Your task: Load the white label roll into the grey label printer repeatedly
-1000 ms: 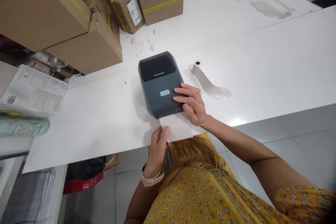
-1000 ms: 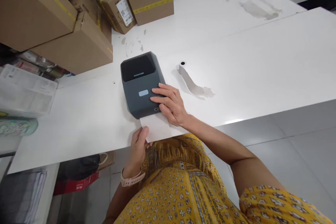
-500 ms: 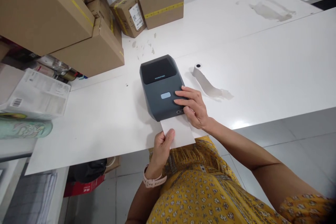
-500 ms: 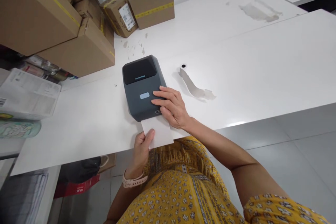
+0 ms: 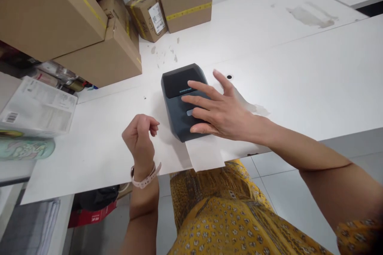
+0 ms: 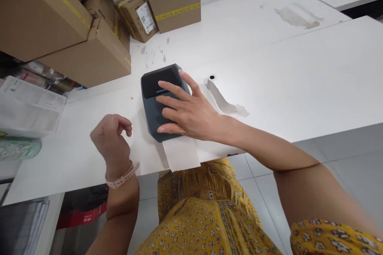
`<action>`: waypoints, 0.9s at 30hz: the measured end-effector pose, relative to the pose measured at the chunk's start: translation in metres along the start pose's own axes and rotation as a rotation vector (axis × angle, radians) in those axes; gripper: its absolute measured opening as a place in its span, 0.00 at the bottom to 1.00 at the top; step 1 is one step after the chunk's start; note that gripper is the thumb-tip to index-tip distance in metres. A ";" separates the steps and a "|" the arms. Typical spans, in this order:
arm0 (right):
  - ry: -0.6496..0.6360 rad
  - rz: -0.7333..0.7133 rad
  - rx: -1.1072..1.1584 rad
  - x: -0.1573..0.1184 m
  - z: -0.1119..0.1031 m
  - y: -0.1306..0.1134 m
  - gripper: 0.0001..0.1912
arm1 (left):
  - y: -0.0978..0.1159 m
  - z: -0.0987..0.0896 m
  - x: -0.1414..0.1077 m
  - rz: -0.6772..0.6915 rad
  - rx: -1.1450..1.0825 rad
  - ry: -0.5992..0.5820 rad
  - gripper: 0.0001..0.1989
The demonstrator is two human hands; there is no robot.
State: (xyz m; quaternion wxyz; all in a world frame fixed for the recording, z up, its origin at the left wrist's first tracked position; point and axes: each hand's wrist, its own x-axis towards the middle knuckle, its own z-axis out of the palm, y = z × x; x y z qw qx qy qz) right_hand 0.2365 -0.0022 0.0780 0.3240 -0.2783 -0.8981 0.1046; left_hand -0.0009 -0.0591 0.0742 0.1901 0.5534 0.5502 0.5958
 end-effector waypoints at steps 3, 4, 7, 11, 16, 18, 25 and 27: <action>0.000 0.027 0.024 -0.008 0.011 0.004 0.18 | -0.015 0.012 0.006 -0.021 -0.003 0.000 0.19; 0.024 0.043 0.021 -0.014 0.017 0.007 0.17 | -0.023 0.015 0.005 -0.041 -0.011 0.011 0.18; 0.148 0.084 0.047 -0.041 0.040 0.015 0.17 | -0.047 0.021 -0.003 -0.139 -0.065 0.012 0.11; 0.357 0.105 0.239 -0.073 0.067 0.022 0.29 | -0.068 0.017 -0.012 -0.302 -0.242 -0.220 0.22; 0.384 0.327 0.467 -0.086 0.073 0.023 0.33 | -0.073 0.014 -0.011 -0.529 -0.436 -0.341 0.30; 0.370 0.393 0.502 -0.087 0.073 0.024 0.33 | -0.076 0.016 -0.011 -0.595 -0.474 -0.345 0.32; 0.353 0.384 0.577 -0.090 0.084 0.027 0.37 | -0.082 0.021 -0.020 -0.692 -0.606 -0.379 0.38; 0.347 0.401 0.595 -0.089 0.084 0.026 0.36 | -0.081 0.021 -0.021 -0.686 -0.630 -0.376 0.39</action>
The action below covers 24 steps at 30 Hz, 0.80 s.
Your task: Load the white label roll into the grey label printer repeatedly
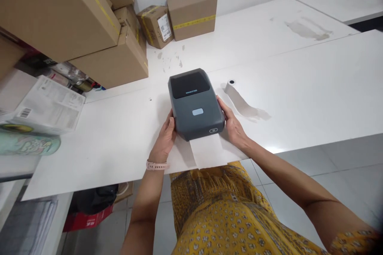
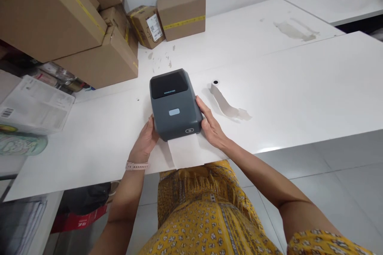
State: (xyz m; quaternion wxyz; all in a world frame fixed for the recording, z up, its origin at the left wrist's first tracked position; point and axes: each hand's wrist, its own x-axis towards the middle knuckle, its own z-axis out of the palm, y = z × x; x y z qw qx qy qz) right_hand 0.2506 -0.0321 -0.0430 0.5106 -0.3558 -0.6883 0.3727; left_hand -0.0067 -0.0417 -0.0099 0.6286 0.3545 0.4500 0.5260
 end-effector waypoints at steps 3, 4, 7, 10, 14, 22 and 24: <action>0.004 0.010 -0.006 0.001 0.000 -0.003 0.35 | 0.000 0.002 0.000 0.013 -0.023 0.001 0.41; 0.008 0.004 -0.018 0.002 0.000 -0.003 0.36 | -0.001 0.002 0.000 0.018 -0.026 0.000 0.41; 0.013 -0.013 -0.071 0.002 0.001 -0.003 0.36 | -0.002 0.003 0.002 0.027 -0.025 0.011 0.45; -0.006 -0.004 -0.125 0.002 0.001 -0.006 0.38 | -0.003 0.005 0.004 0.015 -0.022 0.024 0.50; -0.041 -0.079 -0.219 0.023 -0.005 -0.025 0.39 | 0.001 0.014 0.007 0.026 -0.010 0.058 0.47; 0.124 -0.205 -0.360 0.160 -0.013 -0.076 0.42 | -0.001 0.015 0.002 0.070 0.203 0.071 0.34; 0.160 -0.215 -0.318 0.192 -0.010 -0.077 0.39 | -0.002 0.013 0.002 0.090 0.250 0.097 0.34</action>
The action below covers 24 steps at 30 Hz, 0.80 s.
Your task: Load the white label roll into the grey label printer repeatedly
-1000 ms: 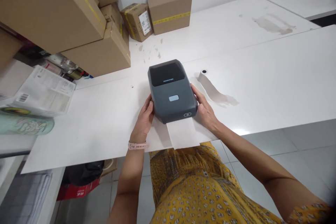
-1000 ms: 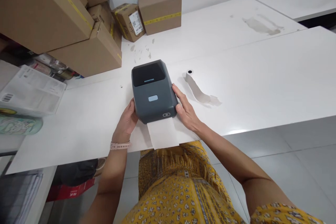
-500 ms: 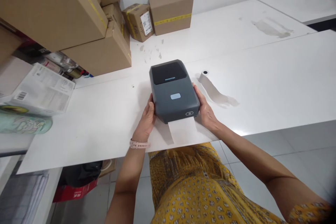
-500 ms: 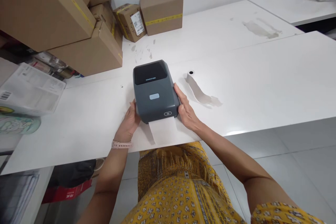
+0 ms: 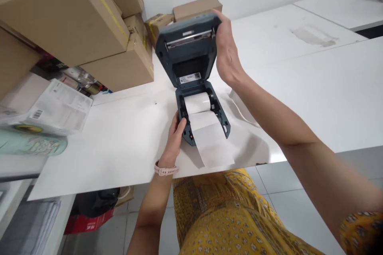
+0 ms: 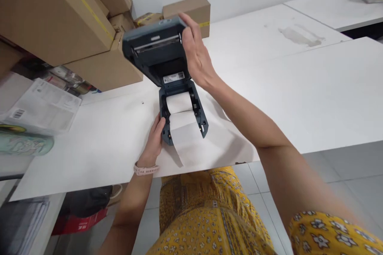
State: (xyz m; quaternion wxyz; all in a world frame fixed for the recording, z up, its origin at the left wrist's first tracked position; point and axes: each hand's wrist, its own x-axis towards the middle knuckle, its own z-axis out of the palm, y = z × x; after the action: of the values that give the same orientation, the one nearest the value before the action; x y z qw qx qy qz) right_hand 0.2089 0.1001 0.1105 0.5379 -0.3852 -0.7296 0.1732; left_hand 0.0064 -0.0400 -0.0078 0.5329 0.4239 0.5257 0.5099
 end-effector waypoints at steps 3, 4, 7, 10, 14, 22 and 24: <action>0.061 0.058 0.051 0.035 0.014 0.011 0.38 | 0.001 -0.001 0.001 0.029 0.016 -0.004 0.34; 0.080 0.092 0.071 0.045 0.017 0.016 0.37 | 0.002 -0.001 0.001 0.040 0.019 -0.013 0.34; 0.079 0.203 0.116 0.069 0.024 0.025 0.34 | 0.006 -0.001 0.001 0.068 0.035 -0.035 0.33; 0.015 0.243 0.068 0.072 0.024 0.025 0.33 | 0.009 -0.002 0.000 0.071 0.042 -0.041 0.33; 0.294 -0.053 -0.096 0.027 0.020 0.014 0.31 | 0.007 -0.002 -0.001 0.088 0.035 -0.034 0.31; -0.803 -0.197 -0.250 -0.032 0.020 0.036 0.32 | 0.024 -0.004 0.029 0.038 0.256 0.061 0.31; -0.996 -0.173 -0.352 -0.023 0.023 0.038 0.38 | 0.041 -0.004 0.039 0.034 0.546 0.081 0.30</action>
State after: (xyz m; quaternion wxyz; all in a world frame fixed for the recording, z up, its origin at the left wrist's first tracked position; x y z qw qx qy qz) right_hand 0.2050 0.1112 0.0614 0.0661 -0.2794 -0.9436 0.1650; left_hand -0.0043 0.0036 0.0270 0.3687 0.5396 0.6576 0.3747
